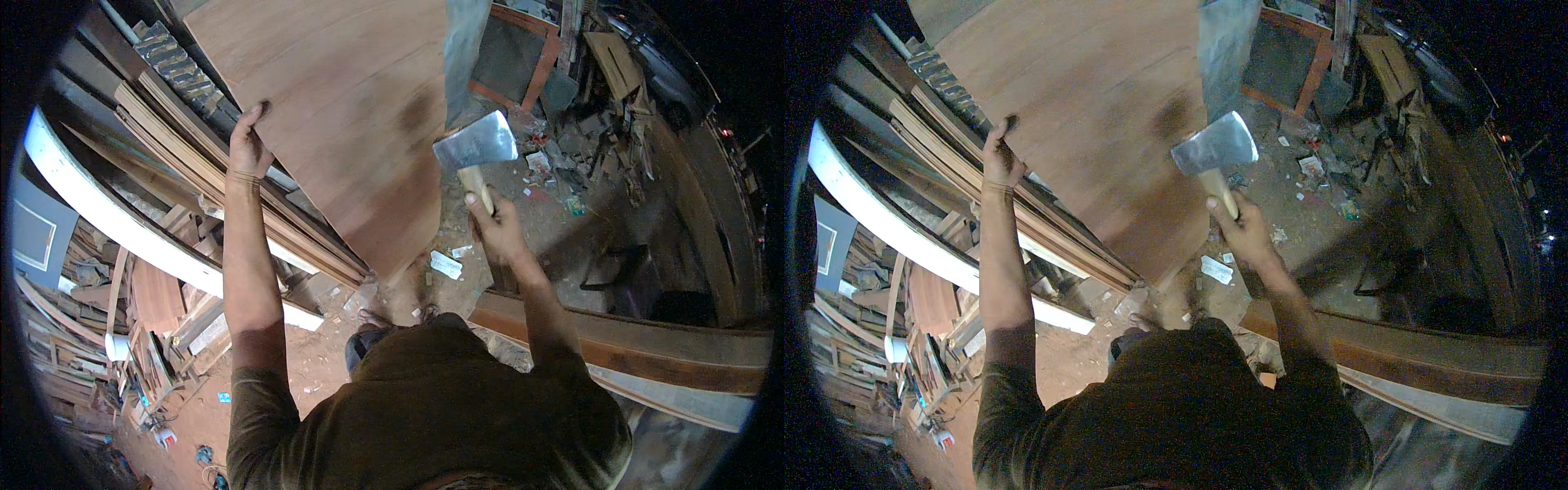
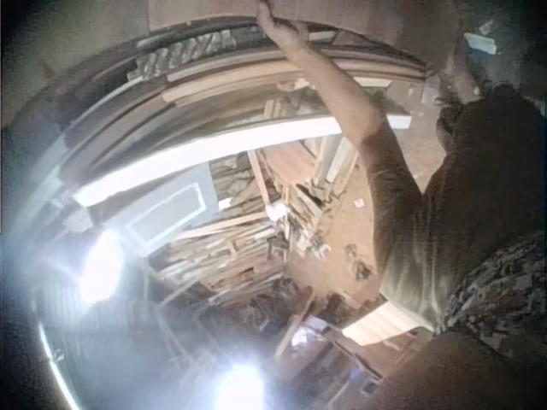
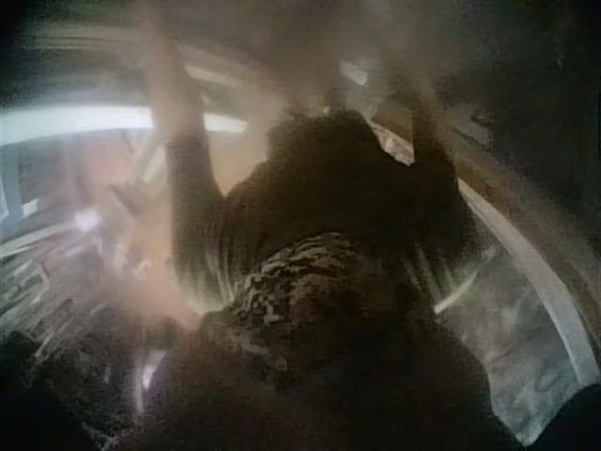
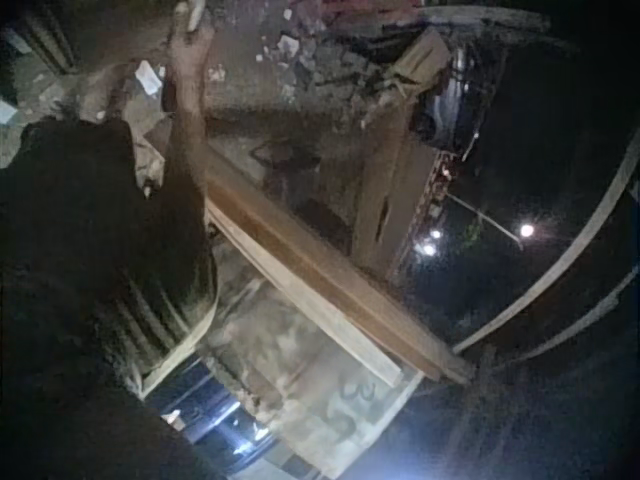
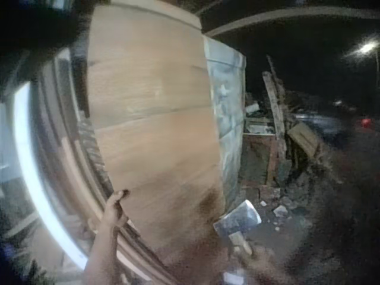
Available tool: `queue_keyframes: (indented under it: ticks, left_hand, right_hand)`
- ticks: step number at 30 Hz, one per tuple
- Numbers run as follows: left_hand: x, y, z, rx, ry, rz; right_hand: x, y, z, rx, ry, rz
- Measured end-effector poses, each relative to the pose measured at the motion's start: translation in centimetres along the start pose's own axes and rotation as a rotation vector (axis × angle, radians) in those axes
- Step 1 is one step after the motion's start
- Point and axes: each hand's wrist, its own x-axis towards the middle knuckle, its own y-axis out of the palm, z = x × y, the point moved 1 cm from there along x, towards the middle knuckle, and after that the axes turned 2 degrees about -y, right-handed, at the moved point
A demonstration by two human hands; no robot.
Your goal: The person uses a hammer and pliers to remove nails and separate wooden strips from a large plywood panel. They repeatedly strike the wood and pull out fasteners, eventually detaching a long strip and placing it aside in a cluttered workshop.
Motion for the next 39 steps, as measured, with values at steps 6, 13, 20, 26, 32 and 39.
queue_keyframes:
  ticks: [6,13,20,26,32,39]
  left_hand:
    - [0.6,-2.5,-0.6,-0.083,-0.065,0.033]
    - [1.3,0.8,-7.8,0.332,0.139,0.104]
    - [2.6,6.9,-20.3,0.774,0.204,0.417]
    - [6.0,5.3,-17.9,0.677,0.537,0.714]
    - [7.2,4.0,-15.8,0.7,0.481,0.607]
    - [3.9,-0.8,-5.3,0.541,0.467,0.482]
  right_hand:
    - [-3.2,2.5,0.1,-0.211,-0.114,-0.025]
    - [-6.9,13.9,2.9,-0.163,-0.108,-0.149]
    - [-9.8,29.9,5.8,-0.244,-0.084,-0.337]
    - [-13.6,40.1,-4.0,0.681,0.009,-0.231]
    - [-14.3,42.4,2.0,-0.272,-0.178,-0.423]
    - [-15.1,44.7,2.1,0.152,0.182,-0.344]
